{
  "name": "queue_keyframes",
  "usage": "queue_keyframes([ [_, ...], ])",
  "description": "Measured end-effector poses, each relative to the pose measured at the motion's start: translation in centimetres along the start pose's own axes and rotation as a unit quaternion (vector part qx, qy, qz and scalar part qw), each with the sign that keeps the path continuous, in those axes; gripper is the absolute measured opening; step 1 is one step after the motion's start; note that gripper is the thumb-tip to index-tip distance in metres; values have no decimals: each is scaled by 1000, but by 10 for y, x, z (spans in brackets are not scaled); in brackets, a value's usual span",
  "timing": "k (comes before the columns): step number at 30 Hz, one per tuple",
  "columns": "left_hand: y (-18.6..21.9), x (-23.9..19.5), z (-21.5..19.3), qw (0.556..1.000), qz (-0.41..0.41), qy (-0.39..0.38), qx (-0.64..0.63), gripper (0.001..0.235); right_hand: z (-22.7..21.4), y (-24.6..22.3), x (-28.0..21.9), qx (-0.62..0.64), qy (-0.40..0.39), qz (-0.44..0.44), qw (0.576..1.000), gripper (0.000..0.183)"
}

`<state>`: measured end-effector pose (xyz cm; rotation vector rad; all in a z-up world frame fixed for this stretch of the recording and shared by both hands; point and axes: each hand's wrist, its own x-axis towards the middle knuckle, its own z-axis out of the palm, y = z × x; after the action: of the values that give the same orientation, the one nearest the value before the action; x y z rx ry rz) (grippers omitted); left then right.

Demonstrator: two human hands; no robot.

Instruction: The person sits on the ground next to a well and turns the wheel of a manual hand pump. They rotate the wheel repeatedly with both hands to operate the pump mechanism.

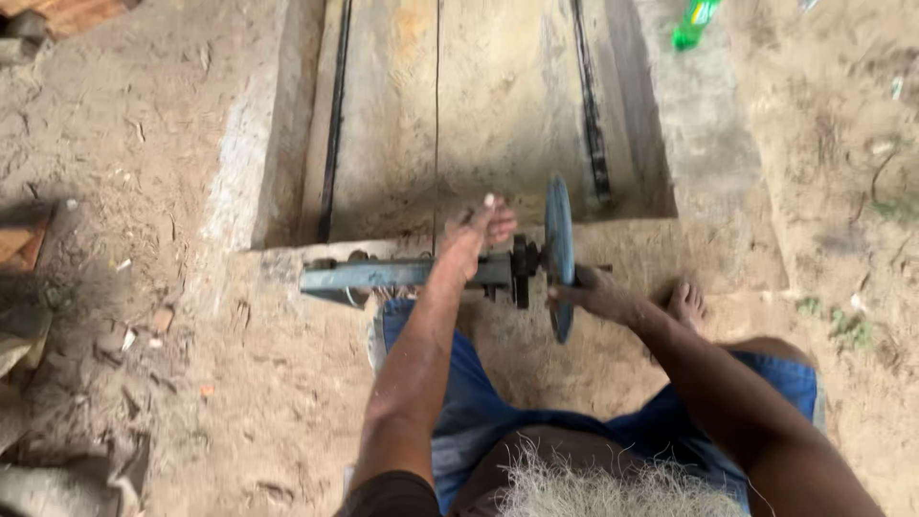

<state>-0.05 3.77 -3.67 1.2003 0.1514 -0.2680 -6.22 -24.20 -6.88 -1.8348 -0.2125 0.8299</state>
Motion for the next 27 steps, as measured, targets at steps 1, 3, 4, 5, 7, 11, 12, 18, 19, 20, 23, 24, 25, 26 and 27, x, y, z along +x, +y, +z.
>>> queue_keyframes([
  [1, 0, 4, -3, 1000, -5, 25, 7, 44, -2, -3, -1, 30, -13, 11, 999, 69],
  [3, -8, 4, -7, 997, -31, 67, 26, 40, -1, -8, -8, 82, -34, 19, 996, 74],
  [4, -10, 4, -8, 997, -26, 72, 29, 40, -2, -11, -9, 95, -50, 14, 994, 76],
  [5, -12, 3, -8, 996, -22, 77, 33, 39, -3, -15, -12, 107, -66, 9, 992, 79],
  [7, -8, 2, -12, 997, -7, 69, 34, 38, -4, -21, -12, 99, -96, 20, 990, 80],
  [11, -2, 11, -17, 998, -12, 60, 31, 40, -14, -19, -5, 57, -134, 41, 989, 82],
  [12, -5, 11, -23, 996, -26, 76, 33, 41, -16, -13, -3, 35, -107, 80, 990, 80],
  [18, -45, 40, -27, 998, -5, -6, 55, 58, -22, 9, 17, -7, -37, 155, 987, 73],
  [19, -51, 48, -25, 998, 11, -44, 31, 62, -23, 10, 18, 29, -79, 85, 993, 67],
  [20, -57, 54, -22, 998, -6, -64, -18, 68, -28, 13, 15, 74, -118, 19, 990, 61],
  [23, -63, 66, -19, 1000, -6, -5, -14, 68, -30, 18, 20, 47, -126, 15, 991, 61],
  [24, -67, 67, -13, 1000, -3, -5, -7, 69, -28, 25, 13, 69, -124, 6, 990, 56],
  [25, -68, 66, -12, 1000, -1, -4, 1, 69, -29, 30, 11, 91, -123, -2, 988, 52],
  [26, -66, 65, -15, 1000, -4, -2, 1, 69, -30, 32, 14, 83, -126, -2, 989, 50],
  [27, -64, 65, -17, 1000, -7, 1, 1, 68, -32, 33, 20, 74, -129, -3, 989, 48],
])
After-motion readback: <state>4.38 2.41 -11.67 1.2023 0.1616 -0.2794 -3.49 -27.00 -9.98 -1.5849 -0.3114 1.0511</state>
